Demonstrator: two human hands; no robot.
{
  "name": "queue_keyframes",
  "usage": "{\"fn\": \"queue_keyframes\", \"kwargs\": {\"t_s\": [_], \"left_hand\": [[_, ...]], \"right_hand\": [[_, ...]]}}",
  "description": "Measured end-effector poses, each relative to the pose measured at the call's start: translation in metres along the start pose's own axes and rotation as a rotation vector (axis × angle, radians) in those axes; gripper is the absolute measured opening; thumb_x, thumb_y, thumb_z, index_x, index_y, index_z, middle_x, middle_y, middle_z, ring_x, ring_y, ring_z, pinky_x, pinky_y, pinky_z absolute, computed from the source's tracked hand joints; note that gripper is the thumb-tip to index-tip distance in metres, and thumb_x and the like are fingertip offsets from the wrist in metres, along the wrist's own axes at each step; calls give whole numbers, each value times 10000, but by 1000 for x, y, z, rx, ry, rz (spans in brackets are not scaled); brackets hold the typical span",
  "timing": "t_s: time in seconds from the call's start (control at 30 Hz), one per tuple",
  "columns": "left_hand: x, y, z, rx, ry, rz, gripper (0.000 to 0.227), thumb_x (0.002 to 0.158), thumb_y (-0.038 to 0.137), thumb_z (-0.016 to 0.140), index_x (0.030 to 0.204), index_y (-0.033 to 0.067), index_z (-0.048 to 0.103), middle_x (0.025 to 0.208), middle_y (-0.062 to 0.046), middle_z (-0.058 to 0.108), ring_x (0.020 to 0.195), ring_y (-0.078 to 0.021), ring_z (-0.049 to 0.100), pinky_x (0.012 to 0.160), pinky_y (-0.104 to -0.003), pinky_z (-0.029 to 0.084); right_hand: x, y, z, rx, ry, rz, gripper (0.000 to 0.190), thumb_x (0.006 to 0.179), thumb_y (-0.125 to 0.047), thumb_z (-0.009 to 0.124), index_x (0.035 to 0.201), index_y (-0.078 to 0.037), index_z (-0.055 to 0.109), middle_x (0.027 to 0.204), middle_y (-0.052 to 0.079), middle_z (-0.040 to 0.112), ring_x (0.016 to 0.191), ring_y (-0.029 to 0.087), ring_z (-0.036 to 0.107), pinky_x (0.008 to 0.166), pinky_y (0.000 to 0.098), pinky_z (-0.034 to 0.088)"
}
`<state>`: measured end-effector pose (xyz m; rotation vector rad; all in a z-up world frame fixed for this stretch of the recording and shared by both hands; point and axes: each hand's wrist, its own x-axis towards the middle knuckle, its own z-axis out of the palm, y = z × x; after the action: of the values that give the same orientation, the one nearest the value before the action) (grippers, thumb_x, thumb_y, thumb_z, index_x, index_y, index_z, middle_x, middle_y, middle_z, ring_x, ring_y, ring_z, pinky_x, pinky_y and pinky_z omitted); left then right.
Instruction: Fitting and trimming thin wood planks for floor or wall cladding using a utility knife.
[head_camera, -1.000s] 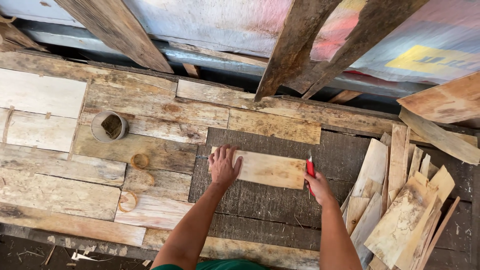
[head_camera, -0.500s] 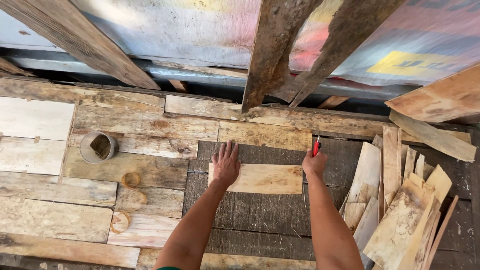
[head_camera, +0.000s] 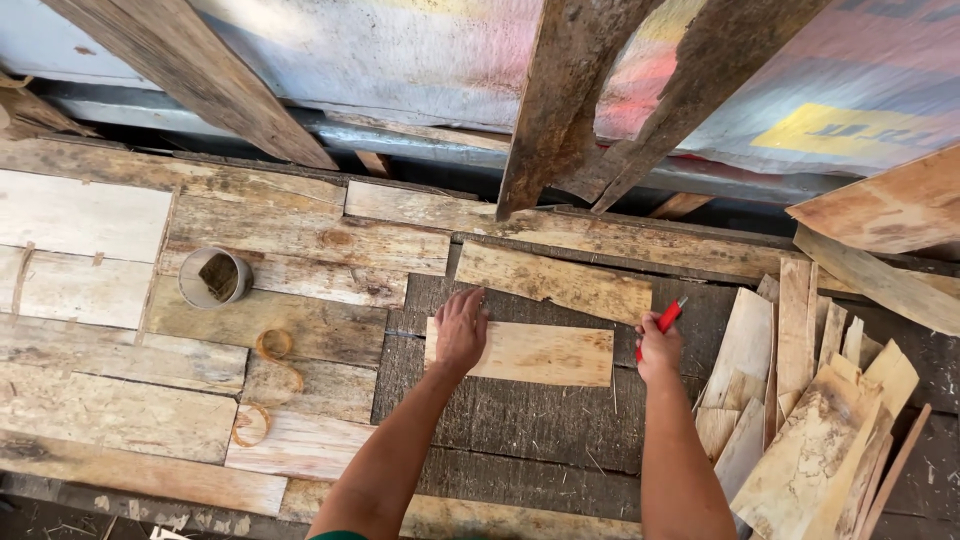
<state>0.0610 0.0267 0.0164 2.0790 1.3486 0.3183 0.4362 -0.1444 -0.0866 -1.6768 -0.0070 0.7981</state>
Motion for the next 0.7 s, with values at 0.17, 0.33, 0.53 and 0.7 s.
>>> {"fn": "queue_keyframes", "kwargs": {"t_s": [0.17,0.33,0.53,0.7], "left_hand": [[-23,-9,-25,-83,160,-202,465,1058,422,423,1392,138,575,1366,-136,608,1255,-268,541,1124,-553,368],[-44,-29,-49,-236,209,-418,474,1045,465,422,1368,153,574,1253,-88,664,1021,-210,676,902,-491,597],[-81,-44,-62,-55,180,-471,386,1050,456,520,1166,123,678,1108,-129,705,1038,-327,678,915,-500,548],[-92,-73,-31,6,230,-470,354,944,265,586,1269,127,615,1268,-158,621,1203,-375,565,973,-517,492]], "right_hand": [[-46,9,-41,112,-73,103,81,1011,-135,657,1081,-146,618,898,-14,638,753,113,588,594,273,446],[-104,12,-64,141,-229,194,82,998,-143,671,1041,-128,603,909,5,612,766,126,575,614,290,461],[-131,25,-72,-275,-298,220,198,976,-255,650,972,-59,678,810,49,644,683,159,566,564,315,426],[-167,-18,-11,-599,-23,-311,353,863,-322,702,1097,-58,719,867,109,741,760,193,677,723,384,527]]}}
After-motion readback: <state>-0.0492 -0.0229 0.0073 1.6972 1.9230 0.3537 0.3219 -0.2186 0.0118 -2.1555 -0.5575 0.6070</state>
